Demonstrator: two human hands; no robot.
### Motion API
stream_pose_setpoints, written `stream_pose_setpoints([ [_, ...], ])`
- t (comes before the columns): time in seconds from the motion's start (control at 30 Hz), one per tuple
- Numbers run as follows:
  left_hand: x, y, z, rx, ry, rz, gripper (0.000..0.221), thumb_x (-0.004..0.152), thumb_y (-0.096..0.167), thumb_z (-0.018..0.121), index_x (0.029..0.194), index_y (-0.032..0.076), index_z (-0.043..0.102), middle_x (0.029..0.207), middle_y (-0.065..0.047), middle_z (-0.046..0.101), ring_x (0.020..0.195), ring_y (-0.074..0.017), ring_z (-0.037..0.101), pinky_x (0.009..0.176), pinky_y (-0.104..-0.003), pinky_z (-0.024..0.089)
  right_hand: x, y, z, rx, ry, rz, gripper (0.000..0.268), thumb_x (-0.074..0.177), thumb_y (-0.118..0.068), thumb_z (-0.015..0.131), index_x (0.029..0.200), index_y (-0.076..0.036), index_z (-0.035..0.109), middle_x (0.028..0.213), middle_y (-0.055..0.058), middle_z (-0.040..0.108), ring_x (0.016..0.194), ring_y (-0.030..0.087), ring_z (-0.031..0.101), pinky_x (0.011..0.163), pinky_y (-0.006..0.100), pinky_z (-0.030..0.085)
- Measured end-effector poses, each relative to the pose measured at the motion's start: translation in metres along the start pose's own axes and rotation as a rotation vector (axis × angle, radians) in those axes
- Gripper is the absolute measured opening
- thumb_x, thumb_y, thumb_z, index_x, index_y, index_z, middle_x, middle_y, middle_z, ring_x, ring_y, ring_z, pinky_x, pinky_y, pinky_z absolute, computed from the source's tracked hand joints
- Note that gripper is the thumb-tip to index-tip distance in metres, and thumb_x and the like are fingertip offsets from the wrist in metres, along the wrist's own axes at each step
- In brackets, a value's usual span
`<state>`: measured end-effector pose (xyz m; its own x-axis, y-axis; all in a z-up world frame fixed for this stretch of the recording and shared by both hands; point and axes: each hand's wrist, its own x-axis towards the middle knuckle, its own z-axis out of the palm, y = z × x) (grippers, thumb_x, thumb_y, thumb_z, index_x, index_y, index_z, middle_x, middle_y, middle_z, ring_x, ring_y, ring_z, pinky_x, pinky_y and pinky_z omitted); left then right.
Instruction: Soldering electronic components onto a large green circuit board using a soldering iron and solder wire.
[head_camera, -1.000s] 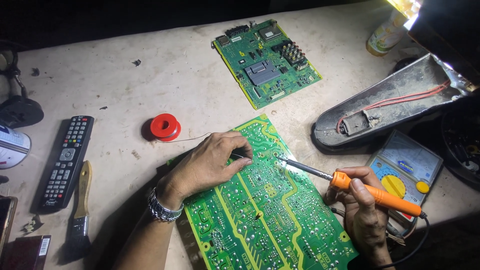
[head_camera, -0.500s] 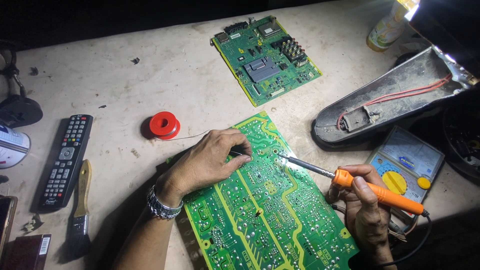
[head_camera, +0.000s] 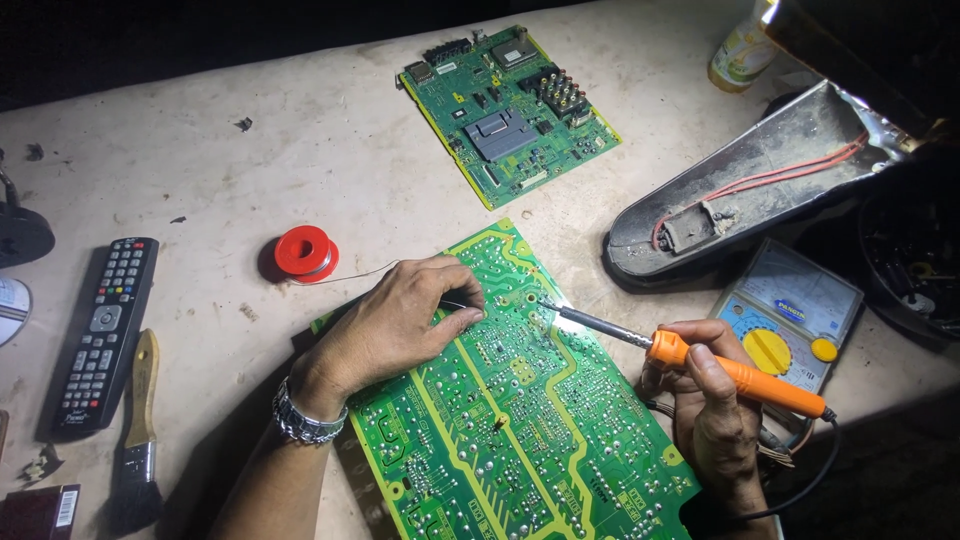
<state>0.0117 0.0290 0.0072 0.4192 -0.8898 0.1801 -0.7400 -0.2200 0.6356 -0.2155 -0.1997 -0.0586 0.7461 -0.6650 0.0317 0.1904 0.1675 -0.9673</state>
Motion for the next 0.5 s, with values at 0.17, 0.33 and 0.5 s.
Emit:
stream_pose_setpoints([
  [0.17,0.0003,0.0044,-0.0012,0.014,-0.007,-0.007,0.007,0.091,0.018,0.072,0.092,0.012,0.067,0.093,-0.001,0.071,0.088,-0.0177,0.07,0.081,-0.033,0.053,-0.0001,0.0017,-0.001,0.04,-0.001,-0.006,0.033,0.095,-0.031,0.058,0.11,-0.001,0.059,0.088,0.015,0.062,0.066,0.024,0.062,0.06,0.035,0.055],
  [0.33,0.0006,0.0047,-0.0001,0.034,-0.009,-0.013,0.008,0.091,0.018,0.072,0.094,0.013,0.068,0.094,-0.001,0.073,0.089,-0.0186,0.072,0.081,-0.034,0.053,-0.0008,0.0005,0.0,0.031,-0.008,-0.019,0.033,0.096,-0.031,0.057,0.111,-0.002,0.06,0.086,0.014,0.062,0.064,0.023,0.063,0.057,0.035,0.054],
  [0.5,0.0012,0.0051,-0.0004,0.036,-0.006,-0.008,0.007,0.089,0.017,0.073,0.093,0.012,0.068,0.093,-0.001,0.073,0.089,-0.0185,0.072,0.08,-0.033,0.053,-0.0015,-0.0019,0.0026,0.033,0.002,0.002,0.034,0.095,-0.031,0.057,0.11,-0.001,0.06,0.087,0.014,0.061,0.065,0.023,0.063,0.058,0.034,0.054],
])
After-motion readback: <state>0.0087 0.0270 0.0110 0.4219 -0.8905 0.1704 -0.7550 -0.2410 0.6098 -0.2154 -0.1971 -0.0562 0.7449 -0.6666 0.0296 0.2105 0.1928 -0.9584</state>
